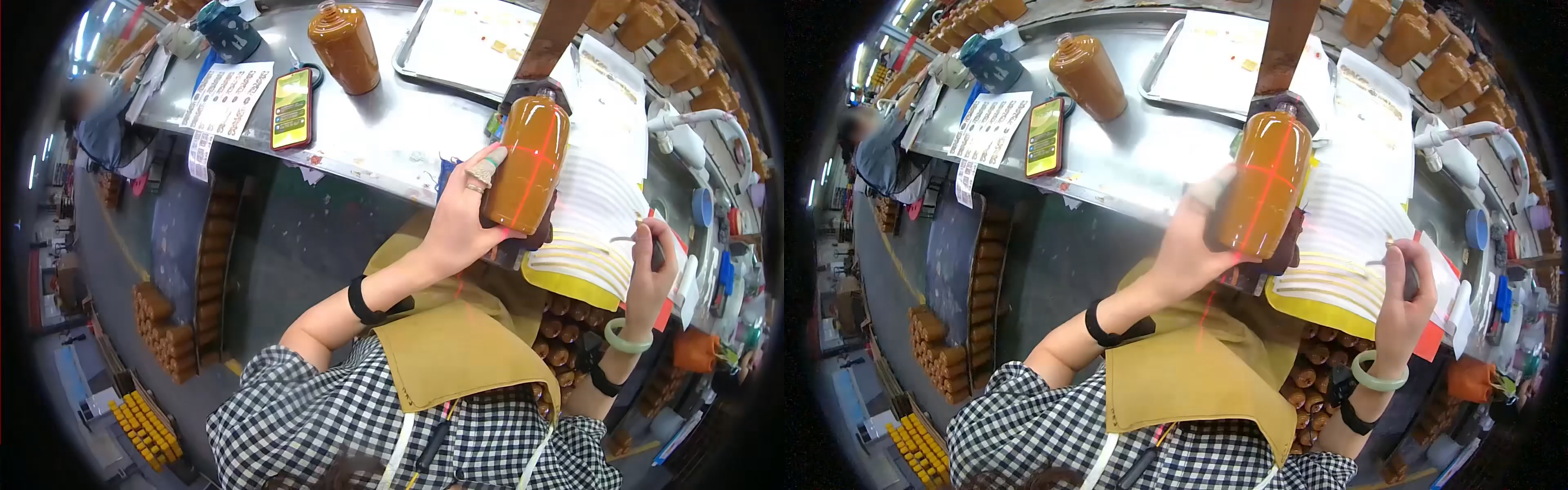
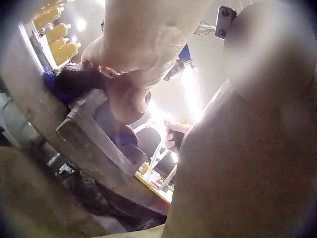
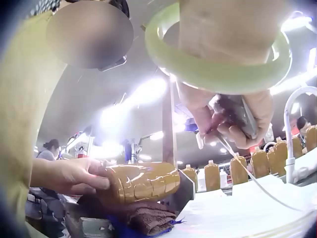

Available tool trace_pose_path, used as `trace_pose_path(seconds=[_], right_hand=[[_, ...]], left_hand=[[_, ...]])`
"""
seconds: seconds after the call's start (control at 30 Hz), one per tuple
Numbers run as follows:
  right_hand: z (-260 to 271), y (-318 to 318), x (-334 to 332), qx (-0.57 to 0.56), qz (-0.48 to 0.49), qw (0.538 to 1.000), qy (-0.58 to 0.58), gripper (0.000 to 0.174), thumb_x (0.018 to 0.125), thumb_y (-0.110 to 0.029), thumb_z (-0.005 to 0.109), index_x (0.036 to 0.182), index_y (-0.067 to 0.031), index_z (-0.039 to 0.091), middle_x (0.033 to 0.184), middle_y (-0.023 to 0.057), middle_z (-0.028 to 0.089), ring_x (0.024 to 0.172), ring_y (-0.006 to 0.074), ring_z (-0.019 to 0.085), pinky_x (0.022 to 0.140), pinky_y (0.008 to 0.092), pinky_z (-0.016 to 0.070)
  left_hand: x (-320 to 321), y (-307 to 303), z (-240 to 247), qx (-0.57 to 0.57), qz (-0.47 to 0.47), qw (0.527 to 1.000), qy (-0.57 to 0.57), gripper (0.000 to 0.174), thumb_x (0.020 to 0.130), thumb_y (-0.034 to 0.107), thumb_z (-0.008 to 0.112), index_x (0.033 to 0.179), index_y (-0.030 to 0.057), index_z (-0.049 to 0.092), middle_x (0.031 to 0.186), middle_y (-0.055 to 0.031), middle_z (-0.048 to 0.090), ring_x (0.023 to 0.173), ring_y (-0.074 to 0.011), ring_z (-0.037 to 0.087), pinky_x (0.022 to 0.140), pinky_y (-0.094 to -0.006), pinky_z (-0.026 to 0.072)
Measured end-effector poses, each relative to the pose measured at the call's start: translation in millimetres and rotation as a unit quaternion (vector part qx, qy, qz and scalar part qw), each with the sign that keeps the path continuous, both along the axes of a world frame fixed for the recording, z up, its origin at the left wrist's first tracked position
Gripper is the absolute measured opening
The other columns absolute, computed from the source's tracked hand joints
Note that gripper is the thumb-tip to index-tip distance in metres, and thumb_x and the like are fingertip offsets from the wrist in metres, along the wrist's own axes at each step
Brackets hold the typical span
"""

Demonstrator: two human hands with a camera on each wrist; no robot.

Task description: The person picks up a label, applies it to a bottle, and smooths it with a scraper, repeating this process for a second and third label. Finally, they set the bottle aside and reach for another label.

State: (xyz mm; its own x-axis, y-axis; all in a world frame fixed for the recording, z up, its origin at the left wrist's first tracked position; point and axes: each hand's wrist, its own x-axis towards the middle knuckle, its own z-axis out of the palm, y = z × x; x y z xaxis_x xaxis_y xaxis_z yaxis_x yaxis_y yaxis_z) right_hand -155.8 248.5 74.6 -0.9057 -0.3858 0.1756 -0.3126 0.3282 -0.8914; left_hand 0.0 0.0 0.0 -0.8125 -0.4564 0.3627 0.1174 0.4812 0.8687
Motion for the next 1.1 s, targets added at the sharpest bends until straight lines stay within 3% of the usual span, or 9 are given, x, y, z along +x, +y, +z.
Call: trace_pose_path(seconds=[0.23, 0.3, 0.37, 0.5, 0.6, 0.87, 0.97, 1.03, 1.1], right_hand=[[6.8, -8.1, 18.9, -0.035, 0.003, 0.999, -0.007, 0.007, 0.103, -0.007, 0.065, 0.103, 0.0006, 0.064, 0.093, -0.0026, 0.061, 0.087, 0.0057, 0.054, 0.080, 0.0228, 0.0449], [8.9, -13.1, 22.3, 0.029, 0.022, 0.999, 0.022, 0.006, 0.102, -0.006, 0.066, 0.099, -0.0002, 0.064, 0.092, -0.0021, 0.062, 0.087, 0.0067, 0.055, 0.081, 0.0236, 0.0450], [4.7, -18.7, 30.7, 0.001, 0.036, 0.999, 0.040, 0.005, 0.099, -0.003, 0.067, 0.098, 0.0010, 0.065, 0.089, 0.0010, 0.064, 0.086, 0.0096, 0.056, 0.080, 0.0252, 0.0449], [-0.5, -30.4, 41.9, 0.038, 0.061, 0.997, 0.028, 0.005, 0.097, -0.002, 0.068, 0.098, 0.0026, 0.065, 0.086, 0.0028, 0.063, 0.082, 0.0107, 0.055, 0.077, 0.0256, 0.0451], [-9.8, -33.4, 47.1, -0.005, 0.063, 0.998, -0.009, 0.006, 0.096, -0.002, 0.070, 0.096, 0.0013, 0.065, 0.083, 0.0011, 0.061, 0.075, 0.0090, 0.049, 0.069, 0.0248, 0.0408], [-18.8, -38.9, 49.7, -0.007, 0.080, 0.997, -0.017, 0.008, 0.095, -0.005, 0.072, 0.093, 0.0008, 0.066, 0.079, 0.0001, 0.057, 0.069, 0.0087, 0.043, 0.062, 0.0260, 0.0363], [-23.1, -38.1, 50.3, 0.020, 0.065, 0.997, -0.028, 0.008, 0.094, -0.005, 0.072, 0.094, 0.0011, 0.067, 0.079, 0.0011, 0.059, 0.069, 0.0096, 0.044, 0.062, 0.0269, 0.0370], [-23.8, -43.1, 54.3, 0.026, 0.069, 0.997, -0.007, 0.009, 0.094, -0.006, 0.073, 0.096, 0.0011, 0.069, 0.080, 0.0032, 0.062, 0.070, 0.0112, 0.050, 0.064, 0.0279, 0.0412], [-19.8, -51.1, 61.7, 0.013, 0.086, 0.996, -0.015, 0.008, 0.094, -0.006, 0.073, 0.096, 0.0005, 0.070, 0.082, 0.0056, 0.066, 0.072, 0.0143, 0.056, 0.067, 0.0293, 0.0456]], left_hand=[[3.2, -4.6, -2.2, 0.004, -0.004, 1.000, 0.010, 0.096, 0.069, 0.013, 0.093, 0.150, -0.0015, 0.045, 0.156, -0.0194, 0.044, 0.139, -0.0384, 0.046, 0.117, -0.0442, 0.0399], [3.5, -3.7, -1.7, 0.006, -0.007, 1.000, 0.009, 0.097, 0.069, 0.014, 0.093, 0.151, -0.0016, 0.044, 0.156, -0.0195, 0.044, 0.139, -0.0383, 0.047, 0.116, -0.0440, 0.0402], [4.3, -4.6, 1.7, 0.025, -0.007, 1.000, -0.005, 0.097, 0.069, 0.015, 0.093, 0.151, -0.0009, 0.045, 0.153, -0.0197, 0.047, 0.139, -0.0381, 0.047, 0.116, -0.0441, 0.0402], [7.2, -6.4, -5.9, 0.050, 0.007, 0.999, -0.018, 0.091, 0.069, 0.016, 0.095, 0.148, 0.0014, 0.051, 0.139, -0.0184, 0.059, 0.124, -0.0343, 0.059, 0.108, -0.0426, 0.0469], [6.1, -4.8, -2.1, 0.002, 0.022, 1.000, -0.005, 0.091, 0.067, 0.018, 0.097, 0.145, 0.0014, 0.054, 0.132, -0.0159, 0.062, 0.119, -0.0306, 0.063, 0.103, -0.0419, 0.0503], [-0.8, -3.8, -6.2, 0.022, 0.026, 0.999, -0.038, 0.093, 0.065, 0.017, 0.097, 0.145, 0.0004, 0.053, 0.134, -0.0169, 0.062, 0.125, -0.0348, 0.059, 0.105, -0.0431, 0.0494], [-0.9, 0.3, 1.7, 0.002, 0.030, 0.998, -0.061, 0.090, 0.067, 0.014, 0.095, 0.146, -0.0002, 0.053, 0.138, -0.0177, 0.061, 0.128, -0.0360, 0.057, 0.107, -0.0429, 0.0483], [-2.1, 5.3, 9.7, -0.093, 0.035, 0.995, 0.022, 0.089, 0.070, 0.012, 0.093, 0.148, -0.0001, 0.052, 0.142, -0.0190, 0.059, 0.129, -0.0373, 0.056, 0.109, -0.0436, 0.0466], [0.2, 4.6, 4.5, -0.095, 0.034, 0.995, 0.011, 0.089, 0.071, 0.011, 0.092, 0.149, -0.0001, 0.051, 0.145, -0.0192, 0.057, 0.130, -0.0375, 0.056, 0.110, -0.0439, 0.0461]])
